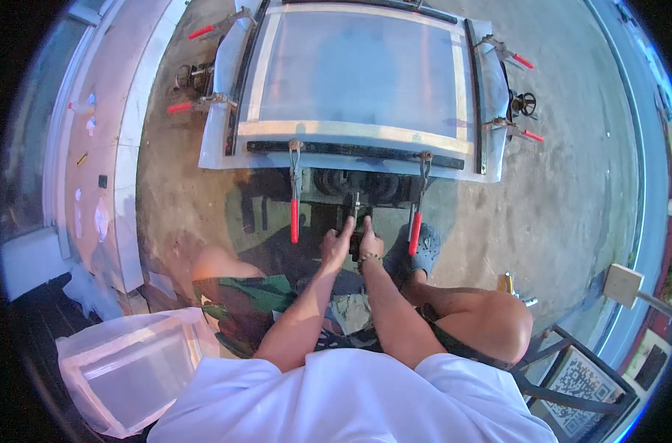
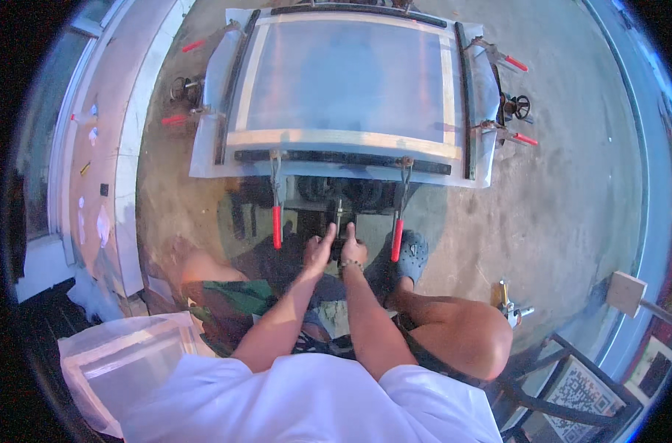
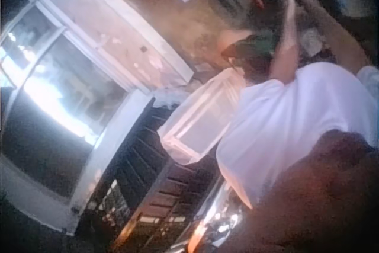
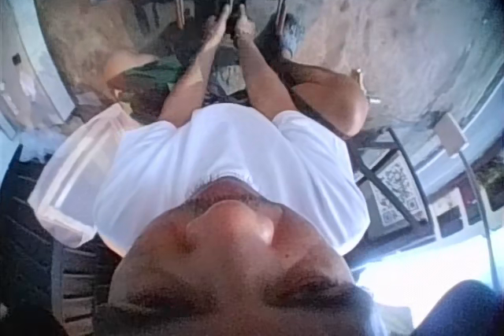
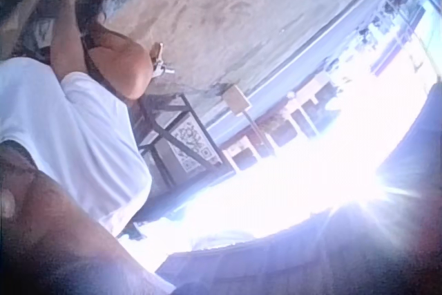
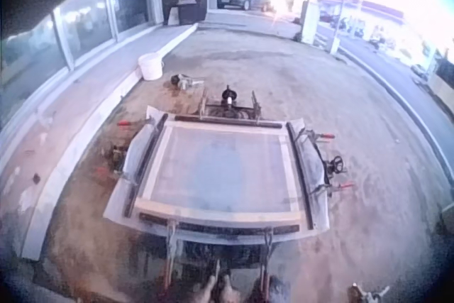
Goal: The person adjusts the alignment knobs and frame clamps on a screen-printing carousel by hand, then checks the tension of the screen mesh.
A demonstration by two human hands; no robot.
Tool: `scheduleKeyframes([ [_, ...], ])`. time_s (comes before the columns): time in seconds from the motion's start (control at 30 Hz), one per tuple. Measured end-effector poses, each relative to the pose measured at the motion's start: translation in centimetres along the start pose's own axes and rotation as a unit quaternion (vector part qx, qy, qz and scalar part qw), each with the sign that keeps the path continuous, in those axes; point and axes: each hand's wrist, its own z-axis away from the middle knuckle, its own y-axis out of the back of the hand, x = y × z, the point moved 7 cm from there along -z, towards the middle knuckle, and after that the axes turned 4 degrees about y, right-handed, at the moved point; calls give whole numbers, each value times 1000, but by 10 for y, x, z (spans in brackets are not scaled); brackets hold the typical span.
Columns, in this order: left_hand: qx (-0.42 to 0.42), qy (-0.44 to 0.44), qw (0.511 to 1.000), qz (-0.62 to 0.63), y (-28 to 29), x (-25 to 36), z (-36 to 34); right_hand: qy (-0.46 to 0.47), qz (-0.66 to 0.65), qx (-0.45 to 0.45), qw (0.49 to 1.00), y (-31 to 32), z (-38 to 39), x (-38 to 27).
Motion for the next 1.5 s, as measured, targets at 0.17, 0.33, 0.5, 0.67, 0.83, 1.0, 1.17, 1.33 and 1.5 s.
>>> scheduleKeyframes([
  [0.17,-154,118,940,281,-16,-38,-24,133,97,150,975,-2,54,-33],
  [0.33,2,55,996,65,7,-16,-5,59,80,36,994,-3,41,-31],
  [0.5,74,-73,994,15,2,8,19,10,-56,-57,997,-21,-22,19],
  [0.67,-222,58,923,310,-19,-38,-37,160,105,132,973,-4,70,-43],
  [0.83,10,49,997,66,3,-39,-33,45,87,38,995,-7,38,-23],
  [1.0,99,-94,990,-33,4,12,18,-12,-12,-102,995,-18,-11,9],
  [1.17,-118,84,959,244,0,-8,2,108,97,144,979,-2,52,-24],
  [1.33,-15,84,985,151,6,-28,-10,73,113,128,983,-4,57,-35],
  [1.5,89,-16,992,-90,7,7,13,-15,-45,-89,995,-21,-11,7],
])
